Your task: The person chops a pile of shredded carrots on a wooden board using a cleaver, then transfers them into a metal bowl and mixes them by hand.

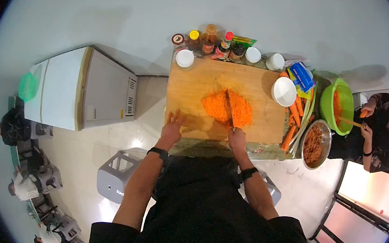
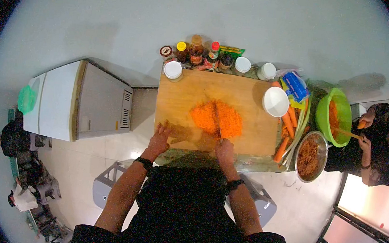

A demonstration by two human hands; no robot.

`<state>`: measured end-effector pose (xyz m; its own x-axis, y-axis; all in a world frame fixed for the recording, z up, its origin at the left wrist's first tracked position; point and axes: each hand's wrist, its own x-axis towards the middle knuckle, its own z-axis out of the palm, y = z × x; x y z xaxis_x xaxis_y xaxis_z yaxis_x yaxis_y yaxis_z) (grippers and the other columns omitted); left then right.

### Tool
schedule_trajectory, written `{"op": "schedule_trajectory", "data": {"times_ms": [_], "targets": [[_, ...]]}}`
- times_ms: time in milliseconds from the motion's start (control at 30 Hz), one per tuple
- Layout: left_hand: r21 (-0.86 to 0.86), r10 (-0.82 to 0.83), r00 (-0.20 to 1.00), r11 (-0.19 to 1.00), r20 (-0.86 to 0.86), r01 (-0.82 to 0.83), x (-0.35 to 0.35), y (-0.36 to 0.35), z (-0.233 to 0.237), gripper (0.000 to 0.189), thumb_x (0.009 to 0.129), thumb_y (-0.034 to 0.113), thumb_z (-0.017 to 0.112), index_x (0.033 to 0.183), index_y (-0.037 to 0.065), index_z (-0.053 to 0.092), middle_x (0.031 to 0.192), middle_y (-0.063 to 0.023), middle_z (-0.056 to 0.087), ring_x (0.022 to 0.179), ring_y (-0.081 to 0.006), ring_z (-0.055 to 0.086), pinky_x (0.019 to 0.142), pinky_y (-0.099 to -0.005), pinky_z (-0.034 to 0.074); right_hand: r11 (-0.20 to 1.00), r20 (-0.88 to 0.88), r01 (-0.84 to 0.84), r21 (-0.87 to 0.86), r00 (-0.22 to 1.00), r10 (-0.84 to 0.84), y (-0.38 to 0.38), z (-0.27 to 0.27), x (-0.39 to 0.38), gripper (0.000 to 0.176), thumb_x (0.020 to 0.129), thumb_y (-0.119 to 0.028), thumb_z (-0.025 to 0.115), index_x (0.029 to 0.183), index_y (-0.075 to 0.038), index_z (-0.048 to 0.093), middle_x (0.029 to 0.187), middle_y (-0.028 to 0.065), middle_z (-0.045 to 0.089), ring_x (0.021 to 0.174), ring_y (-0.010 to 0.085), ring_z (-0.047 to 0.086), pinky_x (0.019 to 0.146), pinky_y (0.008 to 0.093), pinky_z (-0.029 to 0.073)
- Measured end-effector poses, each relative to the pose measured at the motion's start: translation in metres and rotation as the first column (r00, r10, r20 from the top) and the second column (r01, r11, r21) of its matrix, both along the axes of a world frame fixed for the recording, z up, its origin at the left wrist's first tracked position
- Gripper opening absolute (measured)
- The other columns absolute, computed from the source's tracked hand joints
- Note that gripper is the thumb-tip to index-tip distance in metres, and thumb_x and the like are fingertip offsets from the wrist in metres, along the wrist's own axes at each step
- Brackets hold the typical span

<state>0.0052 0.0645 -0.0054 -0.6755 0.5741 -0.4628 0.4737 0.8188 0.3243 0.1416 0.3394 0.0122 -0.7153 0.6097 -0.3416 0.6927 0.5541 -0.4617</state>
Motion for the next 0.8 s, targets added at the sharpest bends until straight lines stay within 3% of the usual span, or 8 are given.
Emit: {"op": "schedule_trajectory", "data": {"times_ms": [133, 200, 267, 367, 467, 600, 700, 800], "targets": [[-0.003, 0.038, 0.994, 0.999, 0.104, -0.038, -0.003, 0.002, 0.011, 0.084, 0.072, 0.012, 0.070, 0.148, 0.016, 0.035, 0.161, -0.0157, 0.011, 0.145, -0.0431, 0.017, 0.114, -0.0467, 0.034, 0.997, -0.014, 0.008, -0.082, 1.000, -0.009, -0.005, 0.026, -0.007, 0.036, 0.090, -0.028, 0.056, 0.084, 0.007, 0.063, 0.076, 0.0318, 0.062, 0.079, 0.0476, 0.063, 0.069, 0.0515, 0.050], [-0.035, 0.058, 0.998, 0.998, 0.033, -0.057, 0.000, 0.005, 0.011, 0.083, 0.075, -0.001, 0.061, 0.149, 0.030, 0.035, 0.163, -0.0020, 0.006, 0.147, -0.0360, 0.015, 0.100, -0.0422, 0.049, 0.996, -0.015, 0.017, -0.086, 1.000, -0.018, -0.005, 0.027, -0.006, 0.036, 0.090, -0.028, 0.056, 0.084, 0.006, 0.063, 0.076, 0.0315, 0.062, 0.079, 0.0476, 0.063, 0.069, 0.0516, 0.050], [-0.035, 0.046, 0.999, 0.998, 0.006, -0.045, 0.002, 0.002, -0.003, 0.085, 0.075, -0.001, 0.061, 0.149, 0.030, 0.034, 0.163, -0.0017, 0.005, 0.147, -0.0359, 0.014, 0.101, -0.0422, 0.049, 0.999, 0.002, -0.033, 0.006, 0.999, 0.033, 0.002, 0.005, -0.009, 0.035, 0.090, -0.027, 0.057, 0.085, 0.006, 0.064, 0.076, 0.0308, 0.063, 0.079, 0.0477, 0.063, 0.068, 0.0508, 0.051], [-0.022, 0.050, 0.999, 0.999, 0.001, -0.050, 0.000, 0.002, 0.002, 0.088, 0.075, 0.000, 0.061, 0.151, 0.031, 0.030, 0.163, -0.0012, 0.003, 0.148, -0.0351, 0.011, 0.102, -0.0421, 0.048, 0.996, -0.037, 0.004, -0.087, 0.999, -0.007, 0.000, 0.037, -0.011, 0.035, 0.090, -0.026, 0.057, 0.085, 0.007, 0.063, 0.076, 0.0303, 0.063, 0.078, 0.0479, 0.063, 0.067, 0.0507, 0.050], [-0.029, 0.054, 0.998, 0.998, 0.030, -0.054, 0.001, 0.004, 0.002, 0.090, 0.075, 0.000, 0.062, 0.152, 0.031, 0.028, 0.163, -0.0014, 0.002, 0.149, -0.0340, 0.009, 0.102, -0.0420, 0.048, 0.999, -0.020, -0.005, -0.047, 1.000, 0.004, 0.010, -0.004, 0.003, 0.036, 0.088, -0.029, 0.060, 0.088, 0.006, 0.064, 0.081, 0.0311, 0.064, 0.081, 0.0473, 0.064, 0.071, 0.0530, 0.051], [-0.034, 0.049, 0.998, 0.998, 0.028, -0.048, 0.001, -0.001, 0.002, 0.090, 0.075, -0.001, 0.062, 0.152, 0.029, 0.027, 0.163, -0.0020, 0.002, 0.149, -0.0330, 0.008, 0.102, -0.0416, 0.048, 0.997, -0.037, -0.052, -0.052, 0.998, 0.050, 0.010, 0.008, 0.001, 0.037, 0.089, -0.030, 0.060, 0.087, 0.007, 0.064, 0.082, 0.0316, 0.064, 0.081, 0.0475, 0.065, 0.071, 0.0528, 0.051], [-0.107, 0.058, 0.995, 0.993, 0.084, -0.049, -0.003, 0.006, 0.006, 0.090, 0.075, -0.002, 0.062, 0.152, 0.031, 0.027, 0.163, -0.0016, 0.002, 0.149, -0.0332, 0.010, 0.101, -0.0410, 0.049, 0.999, 0.022, 0.031, -0.031, 0.999, -0.030, 0.011, 0.000, 0.002, 0.037, 0.089, -0.030, 0.059, 0.086, 0.007, 0.064, 0.080, 0.0315, 0.064, 0.080, 0.0479, 0.064, 0.071, 0.0526, 0.051], [-0.066, 0.087, 0.991, 0.995, 0.097, -0.081, -0.006, 0.004, 0.007, 0.089, 0.076, -0.003, 0.061, 0.151, 0.033, 0.029, 0.163, -0.0005, 0.003, 0.148, -0.0331, 0.012, 0.100, -0.0406, 0.050, 0.998, -0.078, -0.045, 0.040, 0.996, 0.048, 0.015, 0.007, -0.010, 0.038, 0.088, -0.031, 0.060, 0.084, 0.007, 0.063, 0.078, 0.0309, 0.064, 0.077, 0.0481, 0.064, 0.069, 0.0530, 0.051]]}}
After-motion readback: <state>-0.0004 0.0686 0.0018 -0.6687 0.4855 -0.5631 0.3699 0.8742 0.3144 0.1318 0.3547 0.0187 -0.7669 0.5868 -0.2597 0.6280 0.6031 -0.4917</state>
